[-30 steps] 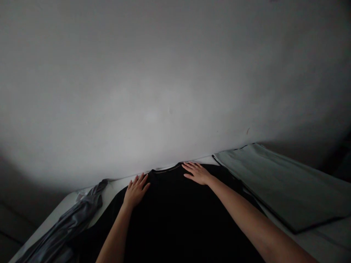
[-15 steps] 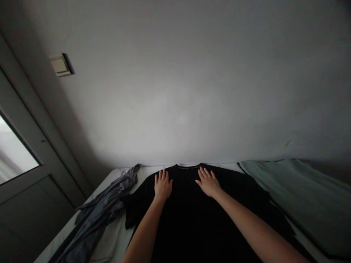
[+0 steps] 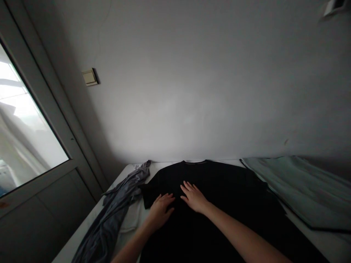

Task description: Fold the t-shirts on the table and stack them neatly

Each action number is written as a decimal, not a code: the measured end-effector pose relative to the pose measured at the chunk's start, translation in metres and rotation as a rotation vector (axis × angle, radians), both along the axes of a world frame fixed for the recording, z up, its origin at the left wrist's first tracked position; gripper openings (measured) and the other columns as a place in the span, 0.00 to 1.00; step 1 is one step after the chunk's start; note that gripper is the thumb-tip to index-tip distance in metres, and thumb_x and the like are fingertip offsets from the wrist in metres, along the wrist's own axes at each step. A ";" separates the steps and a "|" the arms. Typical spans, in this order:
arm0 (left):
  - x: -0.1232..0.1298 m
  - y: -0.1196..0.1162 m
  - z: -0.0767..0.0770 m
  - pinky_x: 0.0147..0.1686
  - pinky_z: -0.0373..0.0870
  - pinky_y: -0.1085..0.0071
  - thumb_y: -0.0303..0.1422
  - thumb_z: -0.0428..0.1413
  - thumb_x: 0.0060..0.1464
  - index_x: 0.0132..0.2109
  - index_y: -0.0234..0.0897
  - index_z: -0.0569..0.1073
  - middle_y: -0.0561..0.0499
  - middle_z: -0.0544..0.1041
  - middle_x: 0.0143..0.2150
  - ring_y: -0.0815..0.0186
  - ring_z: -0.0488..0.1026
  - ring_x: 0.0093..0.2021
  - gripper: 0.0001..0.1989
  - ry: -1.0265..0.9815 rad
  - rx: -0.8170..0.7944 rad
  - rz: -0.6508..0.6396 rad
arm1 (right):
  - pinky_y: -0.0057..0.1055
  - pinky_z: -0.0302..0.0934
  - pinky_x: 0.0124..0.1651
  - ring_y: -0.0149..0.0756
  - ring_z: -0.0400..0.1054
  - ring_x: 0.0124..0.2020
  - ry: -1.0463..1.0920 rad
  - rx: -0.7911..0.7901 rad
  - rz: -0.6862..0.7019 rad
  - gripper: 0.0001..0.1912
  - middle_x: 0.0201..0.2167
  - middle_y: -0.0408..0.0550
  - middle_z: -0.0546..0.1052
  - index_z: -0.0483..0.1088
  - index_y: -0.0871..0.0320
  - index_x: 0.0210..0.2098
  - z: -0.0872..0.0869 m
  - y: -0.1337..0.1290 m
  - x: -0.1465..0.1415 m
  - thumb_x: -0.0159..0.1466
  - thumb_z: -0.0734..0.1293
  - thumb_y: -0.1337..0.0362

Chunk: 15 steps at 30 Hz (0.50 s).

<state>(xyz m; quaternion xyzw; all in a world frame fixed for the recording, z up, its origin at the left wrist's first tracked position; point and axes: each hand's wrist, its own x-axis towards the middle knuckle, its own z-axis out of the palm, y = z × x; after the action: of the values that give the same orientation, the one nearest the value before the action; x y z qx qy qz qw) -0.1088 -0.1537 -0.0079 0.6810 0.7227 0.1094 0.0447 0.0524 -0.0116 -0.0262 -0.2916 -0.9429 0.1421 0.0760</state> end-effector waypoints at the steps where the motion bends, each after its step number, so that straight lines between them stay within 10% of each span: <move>1: -0.012 -0.010 0.009 0.63 0.58 0.58 0.34 0.47 0.60 0.55 0.46 0.72 0.51 0.74 0.58 0.61 0.69 0.59 0.19 -0.008 0.043 0.053 | 0.49 0.44 0.67 0.49 0.47 0.68 0.006 -0.009 0.014 0.29 0.68 0.57 0.54 0.58 0.59 0.65 0.002 -0.002 -0.004 0.68 0.56 0.55; 7: -0.084 -0.025 0.044 0.53 0.66 0.62 0.34 0.49 0.58 0.52 0.40 0.73 0.46 0.77 0.51 0.57 0.72 0.52 0.16 0.189 0.129 0.470 | 0.45 0.45 0.67 0.46 0.50 0.67 0.101 -0.021 0.023 0.27 0.66 0.59 0.58 0.61 0.65 0.63 0.010 -0.024 -0.053 0.68 0.56 0.59; 15: -0.117 0.007 0.028 0.52 0.65 0.57 0.51 0.48 0.56 0.50 0.33 0.73 0.36 0.75 0.53 0.48 0.70 0.56 0.27 0.069 -0.011 0.647 | 0.47 0.36 0.69 0.45 0.41 0.70 0.160 0.003 0.065 0.33 0.69 0.56 0.50 0.53 0.62 0.67 -0.007 -0.039 -0.079 0.69 0.52 0.49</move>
<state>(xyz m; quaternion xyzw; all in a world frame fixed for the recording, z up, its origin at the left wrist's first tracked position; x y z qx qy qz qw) -0.2263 -0.1470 0.0201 0.4190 0.9033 0.0908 -0.0133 -0.0265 -0.0501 -0.0329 -0.2485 -0.9429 0.1660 0.1470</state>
